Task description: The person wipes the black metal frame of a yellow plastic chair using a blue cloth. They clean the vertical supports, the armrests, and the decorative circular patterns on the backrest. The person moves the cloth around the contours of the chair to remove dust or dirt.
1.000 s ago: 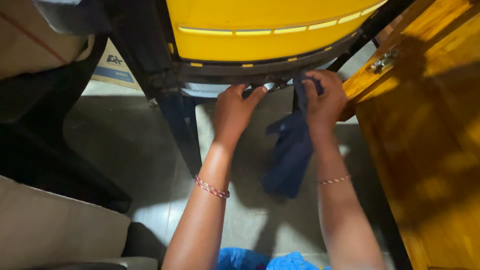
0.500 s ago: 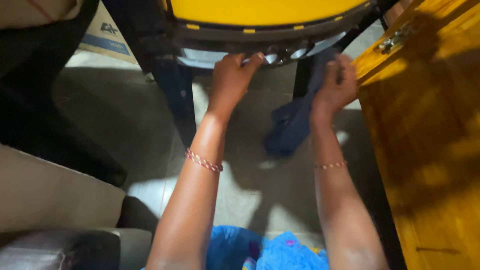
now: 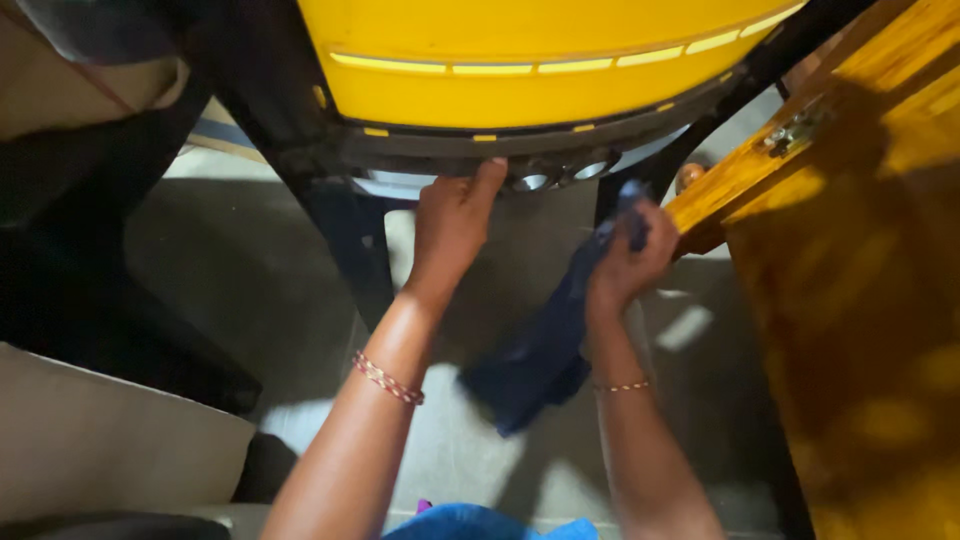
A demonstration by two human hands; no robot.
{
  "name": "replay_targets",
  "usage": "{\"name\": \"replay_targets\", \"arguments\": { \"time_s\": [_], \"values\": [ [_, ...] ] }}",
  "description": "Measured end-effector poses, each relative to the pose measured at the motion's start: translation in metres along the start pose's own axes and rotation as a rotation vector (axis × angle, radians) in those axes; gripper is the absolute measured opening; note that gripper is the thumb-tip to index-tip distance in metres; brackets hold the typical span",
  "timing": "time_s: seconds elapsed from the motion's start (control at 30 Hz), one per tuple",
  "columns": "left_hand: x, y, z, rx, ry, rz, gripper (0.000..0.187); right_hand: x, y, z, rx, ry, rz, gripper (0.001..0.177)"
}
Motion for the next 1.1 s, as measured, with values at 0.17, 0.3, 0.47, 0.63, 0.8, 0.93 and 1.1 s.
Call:
{"name": "replay_targets", "arguments": {
  "time_s": [0.17,0.3,0.47,0.63,0.8,0.93,1.1],
  "values": [
    [0.009,-0.001,-0.008,0.111,0.217,-0.078,0.065,0.044,-0.024,0.033,-0.024,0.068,-0.155,0.05],
    [0.003,-0.006,-0.019,0.118,0.162,-0.205,0.052,0.08,-0.052,-0.055,0.31,0.129,-0.049,0.071],
    [0.011,-0.012,-0.025,0.035,0.258,-0.349,0.048,0.08,-0.031,-0.053,0.156,0.067,0.014,0.06],
    [0.014,-0.016,-0.026,0.062,0.268,-0.29,0.049,0.106,-0.038,-0.05,0.294,0.158,-0.161,0.051],
    [0.014,-0.008,-0.017,0.071,0.206,-0.234,0.055,0.099,-0.024,-0.026,0.32,0.158,-0.088,0.051],
    [0.028,-0.014,-0.019,0.106,0.249,-0.484,0.059,0.104,0.019,0.022,-0.024,0.03,0.548,0.068],
    [0.039,-0.011,-0.019,0.274,0.299,-0.567,0.061,0.136,-0.037,0.032,-0.056,0.081,0.303,0.075]
  ]
}}
Point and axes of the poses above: each hand's wrist, its own z-axis towards the middle knuckle, its own y-axis out of the back of the hand, x = y × z, the point moved 8 cm from there along z, towards the middle knuckle, and after that the axes turned 4 degrees about -z, right-handed, at the moved point
